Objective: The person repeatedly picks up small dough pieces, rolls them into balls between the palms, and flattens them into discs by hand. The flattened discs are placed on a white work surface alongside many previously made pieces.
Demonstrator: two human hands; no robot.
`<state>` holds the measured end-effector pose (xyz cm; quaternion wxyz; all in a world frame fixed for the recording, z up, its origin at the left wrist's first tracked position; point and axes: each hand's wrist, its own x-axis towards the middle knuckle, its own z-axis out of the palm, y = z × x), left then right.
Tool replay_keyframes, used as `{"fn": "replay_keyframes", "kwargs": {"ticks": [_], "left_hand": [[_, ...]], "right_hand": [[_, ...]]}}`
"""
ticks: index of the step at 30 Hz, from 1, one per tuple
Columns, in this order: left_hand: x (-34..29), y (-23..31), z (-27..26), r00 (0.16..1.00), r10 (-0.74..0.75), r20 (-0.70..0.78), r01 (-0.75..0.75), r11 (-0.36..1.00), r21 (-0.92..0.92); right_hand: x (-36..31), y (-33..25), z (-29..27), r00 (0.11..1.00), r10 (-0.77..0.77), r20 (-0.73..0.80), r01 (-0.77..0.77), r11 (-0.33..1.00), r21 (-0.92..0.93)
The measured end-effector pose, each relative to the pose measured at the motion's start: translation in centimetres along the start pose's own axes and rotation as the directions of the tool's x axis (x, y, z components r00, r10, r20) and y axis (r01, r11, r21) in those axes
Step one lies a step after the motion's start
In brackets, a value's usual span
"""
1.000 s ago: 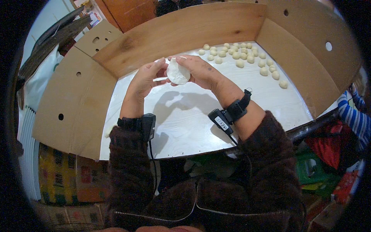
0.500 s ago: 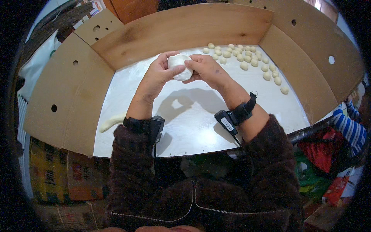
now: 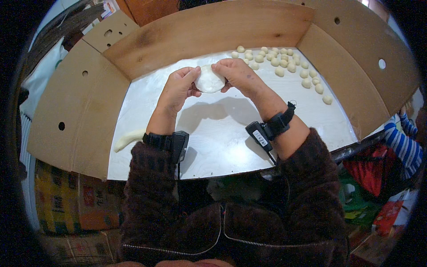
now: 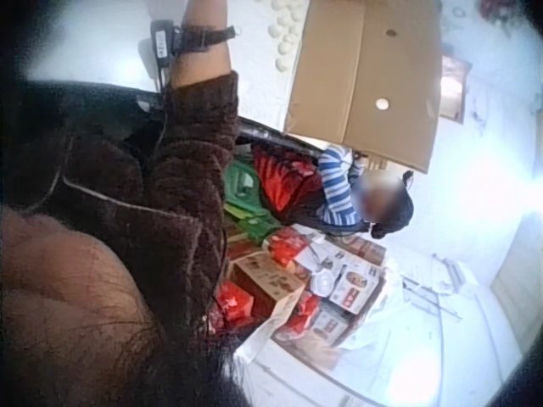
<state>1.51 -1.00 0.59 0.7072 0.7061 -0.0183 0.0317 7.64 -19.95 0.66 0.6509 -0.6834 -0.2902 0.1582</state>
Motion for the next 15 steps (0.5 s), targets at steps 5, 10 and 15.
{"fn": "replay_keyframes", "kwargs": {"ticks": [5, 10, 15], "left_hand": [[-0.12, 0.26, 0.21, 0.999, -0.05, -0.02, 0.049, 0.997, -0.057], [-0.3, 0.29, 0.41, 0.988, 0.11, 0.107, -0.119, 0.99, 0.079], [-0.19, 0.23, -0.05, 0.995, 0.099, -0.002, -0.099, 0.994, 0.05]], "right_hand": [[-0.07, 0.07, -0.26, 1.0, -0.014, 0.015, 0.015, 1.0, -0.023], [0.0, 0.12, -0.24, 0.999, -0.007, 0.033, 0.006, 1.0, 0.024], [-0.12, 0.13, 0.08, 0.995, -0.094, 0.044, 0.094, 0.996, -0.005]]}}
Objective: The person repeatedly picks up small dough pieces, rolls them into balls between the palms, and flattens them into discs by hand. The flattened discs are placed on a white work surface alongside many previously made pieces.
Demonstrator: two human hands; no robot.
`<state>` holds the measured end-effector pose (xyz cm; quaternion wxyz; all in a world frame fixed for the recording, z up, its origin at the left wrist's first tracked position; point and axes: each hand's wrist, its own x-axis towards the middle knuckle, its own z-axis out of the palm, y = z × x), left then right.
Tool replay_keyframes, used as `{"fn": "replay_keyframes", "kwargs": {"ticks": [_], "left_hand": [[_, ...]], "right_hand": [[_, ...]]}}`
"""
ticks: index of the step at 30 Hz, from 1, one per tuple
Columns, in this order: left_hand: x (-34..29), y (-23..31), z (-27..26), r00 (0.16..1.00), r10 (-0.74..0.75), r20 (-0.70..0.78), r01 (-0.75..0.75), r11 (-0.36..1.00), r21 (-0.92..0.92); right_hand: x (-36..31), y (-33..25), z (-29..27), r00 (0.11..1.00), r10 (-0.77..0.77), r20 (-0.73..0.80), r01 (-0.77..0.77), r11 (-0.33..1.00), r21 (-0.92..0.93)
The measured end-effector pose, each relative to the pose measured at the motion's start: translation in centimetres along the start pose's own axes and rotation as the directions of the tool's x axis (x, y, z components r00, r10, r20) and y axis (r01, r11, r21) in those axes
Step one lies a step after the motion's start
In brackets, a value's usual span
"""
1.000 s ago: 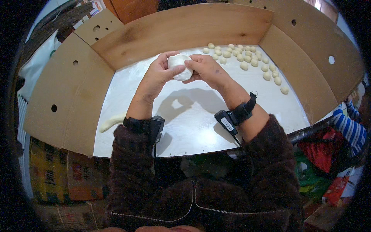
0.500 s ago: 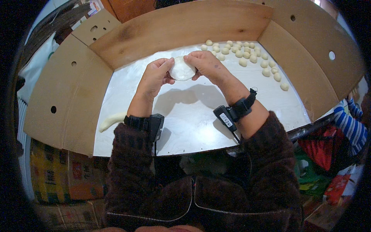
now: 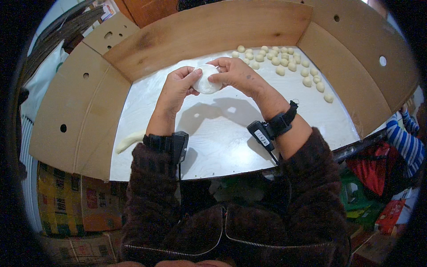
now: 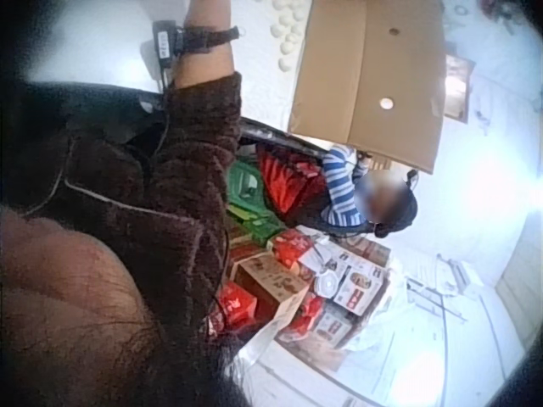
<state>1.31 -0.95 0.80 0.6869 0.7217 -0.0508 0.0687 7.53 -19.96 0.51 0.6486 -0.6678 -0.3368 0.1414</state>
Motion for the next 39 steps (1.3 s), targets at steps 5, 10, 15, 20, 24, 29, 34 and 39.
{"fn": "replay_keyframes", "kwargs": {"ticks": [5, 10, 15, 20, 24, 29, 34, 39], "left_hand": [[0.4, -0.3, -0.3, 0.999, 0.044, -0.006, -0.044, 0.998, -0.037], [0.4, -0.3, 0.7, 0.998, 0.06, 0.016, -0.058, 0.99, -0.127], [1.3, 0.3, 0.5, 0.999, 0.033, 0.035, -0.032, 0.999, -0.03], [5.6, -0.2, -1.7, 0.99, 0.112, -0.081, -0.087, 0.961, 0.263], [10.1, -0.7, -2.7, 0.988, 0.117, -0.102, -0.031, 0.793, 0.608], [12.5, -1.6, -0.9, 0.942, 0.334, -0.023, -0.096, 0.334, 0.938], [11.0, -2.9, 0.9, 0.938, 0.214, 0.272, -0.31, 0.175, 0.934], [10.8, -3.1, 0.1, 0.959, 0.161, 0.234, -0.276, 0.331, 0.903]], "right_hand": [[0.2, -0.7, -0.3, 0.995, 0.011, -0.095, -0.019, 0.996, -0.085], [0.2, -0.7, -0.4, 0.985, -0.106, -0.132, 0.106, 0.994, -0.01], [0.3, -0.4, -0.6, 0.979, -0.12, -0.168, 0.121, 0.993, -0.005], [0.7, -0.6, -1.0, 0.917, -0.17, -0.361, 0.201, 0.978, 0.05], [0.5, -1.1, -1.5, 0.93, -0.169, -0.325, 0.207, 0.974, 0.087], [0.5, -1.3, -2.0, 0.929, -0.172, -0.327, 0.217, 0.971, 0.104], [0.5, -1.3, -2.2, 0.922, -0.204, -0.328, 0.25, 0.963, 0.102], [0.6, -1.2, -1.9, 0.925, -0.221, -0.309, 0.254, 0.964, 0.072]]}}
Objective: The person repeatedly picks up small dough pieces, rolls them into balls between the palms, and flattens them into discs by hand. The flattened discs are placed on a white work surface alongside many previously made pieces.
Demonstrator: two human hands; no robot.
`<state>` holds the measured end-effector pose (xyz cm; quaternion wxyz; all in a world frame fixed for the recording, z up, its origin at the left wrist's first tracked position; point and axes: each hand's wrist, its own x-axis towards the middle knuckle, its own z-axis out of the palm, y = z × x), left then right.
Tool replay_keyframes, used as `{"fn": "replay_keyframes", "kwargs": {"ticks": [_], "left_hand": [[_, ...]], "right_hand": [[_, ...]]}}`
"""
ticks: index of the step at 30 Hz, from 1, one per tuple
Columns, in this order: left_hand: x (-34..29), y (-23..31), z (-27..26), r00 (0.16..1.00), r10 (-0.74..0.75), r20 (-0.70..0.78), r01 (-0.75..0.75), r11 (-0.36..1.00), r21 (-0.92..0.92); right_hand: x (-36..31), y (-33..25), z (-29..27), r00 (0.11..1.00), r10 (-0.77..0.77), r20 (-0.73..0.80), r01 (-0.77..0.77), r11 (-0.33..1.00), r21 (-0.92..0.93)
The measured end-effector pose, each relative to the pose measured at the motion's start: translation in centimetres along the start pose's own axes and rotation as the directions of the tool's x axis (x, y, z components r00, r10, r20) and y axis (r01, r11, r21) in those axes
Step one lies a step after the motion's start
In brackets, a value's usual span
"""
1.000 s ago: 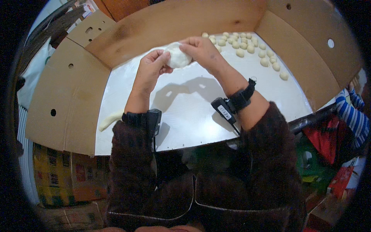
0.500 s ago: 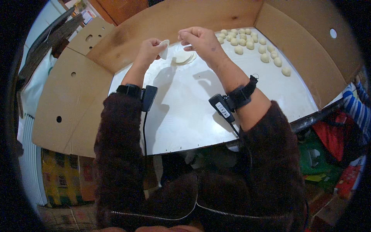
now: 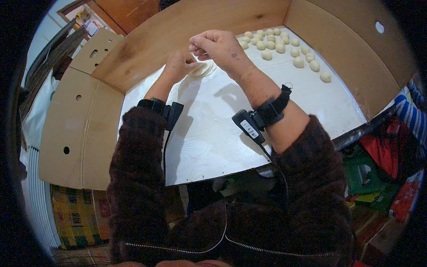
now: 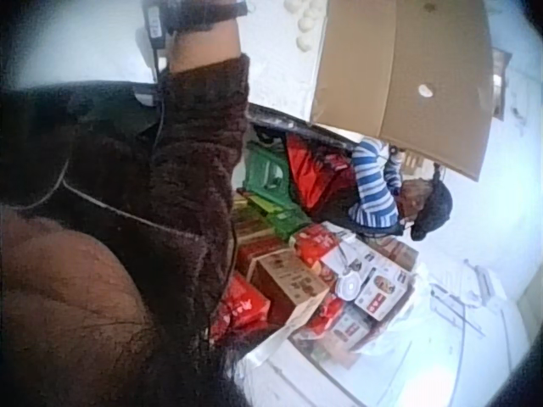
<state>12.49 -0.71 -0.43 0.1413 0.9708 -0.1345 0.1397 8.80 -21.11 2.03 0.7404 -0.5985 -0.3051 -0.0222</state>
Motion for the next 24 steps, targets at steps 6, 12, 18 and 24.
{"fn": "replay_keyframes", "kwargs": {"ticks": [6, 12, 18, 24], "left_hand": [[0.9, -0.9, 1.9, 0.998, -0.016, -0.067, 0.007, 0.991, -0.132], [1.6, 0.3, 1.2, 0.992, -0.12, -0.051, 0.099, 0.947, -0.305], [-1.7, 2.4, -7.2, 0.974, -0.222, -0.043, 0.092, 0.562, -0.822], [-6.9, 4.0, -8.8, 0.947, -0.311, -0.085, 0.007, 0.283, -0.959]], "right_hand": [[-0.1, -0.4, -0.1, 1.0, 0.009, 0.03, -0.01, 0.999, 0.039], [-0.2, -0.4, -0.3, 1.0, -0.002, 0.015, 0.002, 1.0, 0.025], [0.2, -0.8, -1.2, 0.998, -0.046, -0.053, 0.044, 0.999, -0.027], [1.3, -1.8, -5.7, 0.995, -0.045, -0.092, 0.021, 0.969, -0.244]]}}
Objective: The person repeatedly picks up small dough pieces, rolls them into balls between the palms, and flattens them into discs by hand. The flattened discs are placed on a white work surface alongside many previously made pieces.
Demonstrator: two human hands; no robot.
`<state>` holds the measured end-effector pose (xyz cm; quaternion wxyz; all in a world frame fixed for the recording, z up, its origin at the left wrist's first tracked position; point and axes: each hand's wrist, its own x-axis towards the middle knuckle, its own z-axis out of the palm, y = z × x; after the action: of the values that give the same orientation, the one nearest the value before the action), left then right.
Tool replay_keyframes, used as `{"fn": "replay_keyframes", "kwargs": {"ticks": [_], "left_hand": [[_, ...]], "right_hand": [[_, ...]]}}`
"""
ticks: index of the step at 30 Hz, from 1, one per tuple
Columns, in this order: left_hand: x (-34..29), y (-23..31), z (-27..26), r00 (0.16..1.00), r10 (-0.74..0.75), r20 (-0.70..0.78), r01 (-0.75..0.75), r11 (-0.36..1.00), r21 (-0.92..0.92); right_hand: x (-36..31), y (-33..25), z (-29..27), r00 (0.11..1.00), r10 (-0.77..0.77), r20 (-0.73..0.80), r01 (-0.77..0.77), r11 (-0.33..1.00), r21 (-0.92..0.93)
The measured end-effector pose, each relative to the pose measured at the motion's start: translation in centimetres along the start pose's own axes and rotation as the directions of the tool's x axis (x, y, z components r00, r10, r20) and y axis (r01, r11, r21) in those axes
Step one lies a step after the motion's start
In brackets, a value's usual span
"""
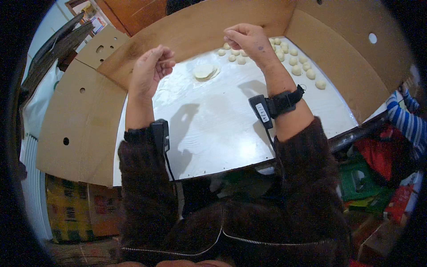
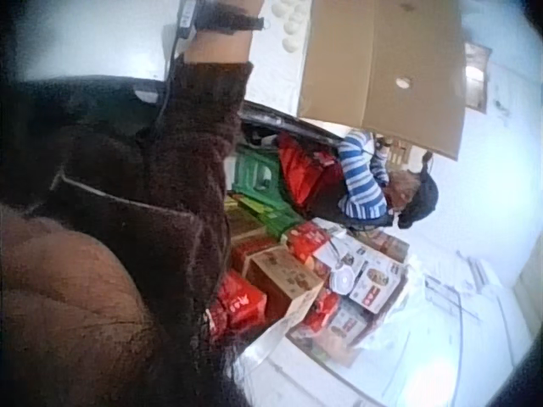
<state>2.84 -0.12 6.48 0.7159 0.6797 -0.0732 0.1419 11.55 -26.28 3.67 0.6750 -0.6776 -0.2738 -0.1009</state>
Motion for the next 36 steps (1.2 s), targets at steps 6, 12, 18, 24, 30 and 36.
{"fn": "replay_keyframes", "kwargs": {"ticks": [6, 12, 18, 24, 30, 36], "left_hand": [[-2.2, -3.1, -0.7, 0.989, -0.116, -0.092, 0.108, 0.99, -0.094], [-2.8, -5.1, -0.8, 0.98, -0.186, -0.072, 0.174, 0.973, -0.152], [-2.9, -5.2, -0.5, 0.983, -0.168, -0.071, 0.157, 0.977, -0.143], [-3.2, -4.7, 0.6, 0.988, -0.147, -0.044, 0.146, 0.989, -0.036], [-3.2, -4.7, 0.6, 0.988, -0.136, -0.068, 0.135, 0.991, -0.021], [-3.5, -4.3, 0.9, 0.986, -0.139, -0.088, 0.139, 0.99, -0.016]], "right_hand": [[0.4, 0.9, -2.8, 0.996, 0.003, -0.087, -0.016, 0.988, -0.151], [0.4, 2.7, -4.4, 0.984, 0.122, -0.127, -0.15, 0.958, -0.244], [2.4, 4.9, -4.5, 0.949, 0.316, 0.002, -0.306, 0.92, -0.245], [3.7, 4.3, -9.1, 0.931, 0.364, -0.009, -0.256, 0.635, -0.729], [2.1, 2.0, -13.7, 0.954, 0.298, 0.04, -0.166, 0.632, -0.757], [-2.0, 1.0, -18.6, 0.91, 0.413, 0.031, -0.193, 0.488, -0.851]]}}
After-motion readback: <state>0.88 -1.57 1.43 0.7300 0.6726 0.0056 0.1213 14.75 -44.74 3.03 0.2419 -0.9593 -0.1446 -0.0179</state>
